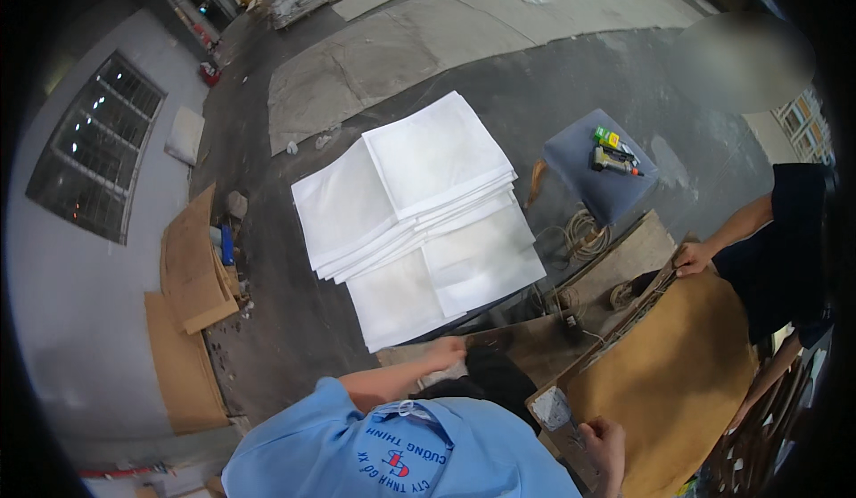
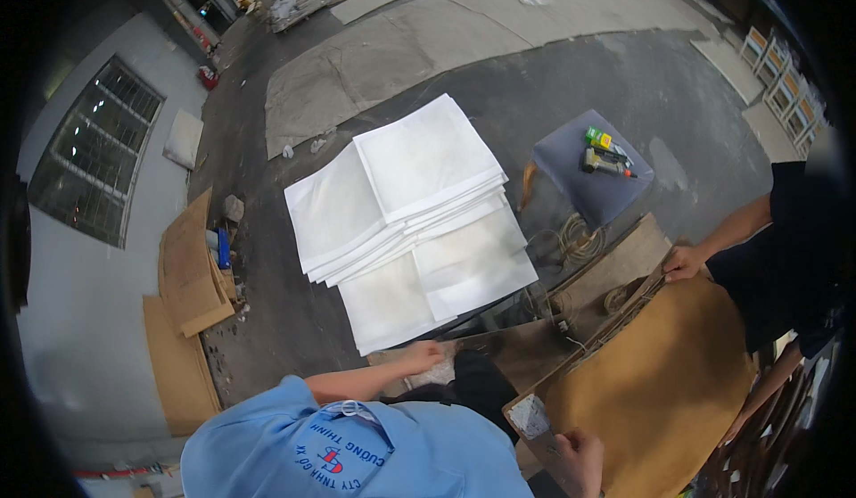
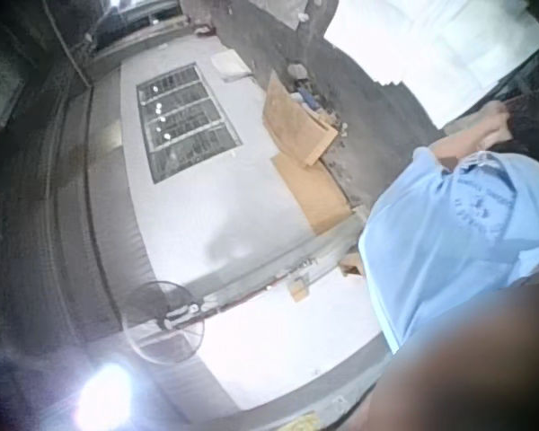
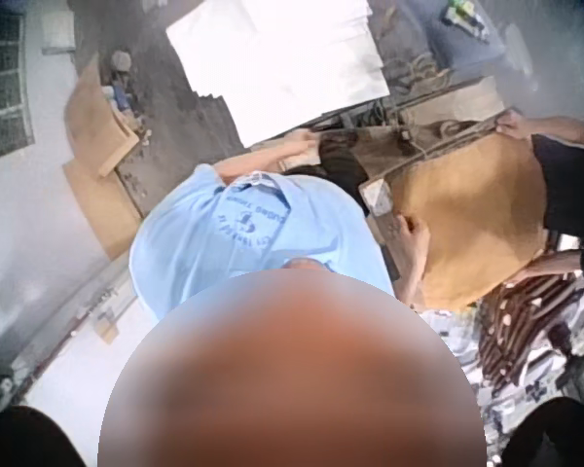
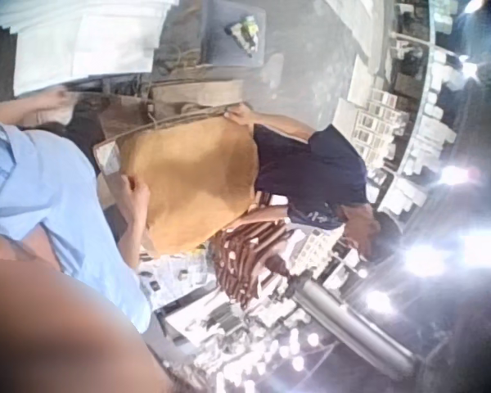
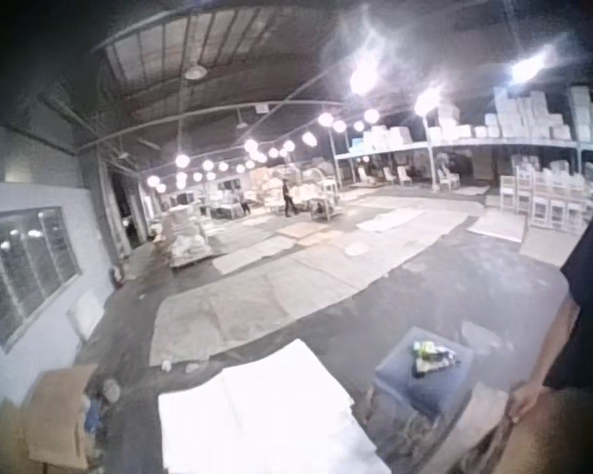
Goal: The person staples white fabric onto a wooden chair base using a staple gun while a coworker assists by holding the base and applying pressure. The person then places a brown leather cushion on top of the upholstered base.
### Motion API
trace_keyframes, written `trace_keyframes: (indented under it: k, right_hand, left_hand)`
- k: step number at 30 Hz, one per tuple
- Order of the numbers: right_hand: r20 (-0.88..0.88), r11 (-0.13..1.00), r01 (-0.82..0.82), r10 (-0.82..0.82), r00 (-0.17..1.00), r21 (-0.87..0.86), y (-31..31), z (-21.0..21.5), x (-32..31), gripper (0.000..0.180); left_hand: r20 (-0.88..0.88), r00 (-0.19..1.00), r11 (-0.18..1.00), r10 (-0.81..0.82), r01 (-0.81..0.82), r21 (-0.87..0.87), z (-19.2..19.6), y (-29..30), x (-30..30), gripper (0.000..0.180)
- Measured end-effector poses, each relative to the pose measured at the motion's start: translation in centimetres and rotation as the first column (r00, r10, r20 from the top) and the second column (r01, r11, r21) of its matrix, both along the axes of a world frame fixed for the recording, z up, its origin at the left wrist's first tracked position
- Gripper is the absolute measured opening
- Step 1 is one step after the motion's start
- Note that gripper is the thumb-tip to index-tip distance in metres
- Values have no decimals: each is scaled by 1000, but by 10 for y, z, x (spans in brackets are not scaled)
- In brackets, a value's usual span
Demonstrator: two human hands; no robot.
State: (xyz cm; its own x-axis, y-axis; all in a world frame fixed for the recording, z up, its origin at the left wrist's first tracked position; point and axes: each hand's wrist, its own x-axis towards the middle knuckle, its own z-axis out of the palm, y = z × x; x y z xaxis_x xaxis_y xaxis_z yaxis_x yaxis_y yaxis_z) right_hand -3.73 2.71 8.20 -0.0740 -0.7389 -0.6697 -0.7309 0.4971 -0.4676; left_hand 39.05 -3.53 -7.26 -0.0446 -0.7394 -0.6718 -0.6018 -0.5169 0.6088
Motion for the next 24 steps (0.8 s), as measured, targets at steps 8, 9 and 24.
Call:
trace_keyframes:
  k: [8,9,24]
  right_hand:
    - [548,971,202,-101,830,-128,-87,33,123,23]
    - [598,955,238,-87,797,-178,-93,27,143,24]
    - [239,665,740,-738,631,99,-69,-262,374,18]
  left_hand:
    - [538,812,872,225,-414,261,18,-8,161,63]
    - [531,815,917,232,-365,160,14,-18,165,67]
    - [770,517,822,-374,569,17,-252,-343,248,129]
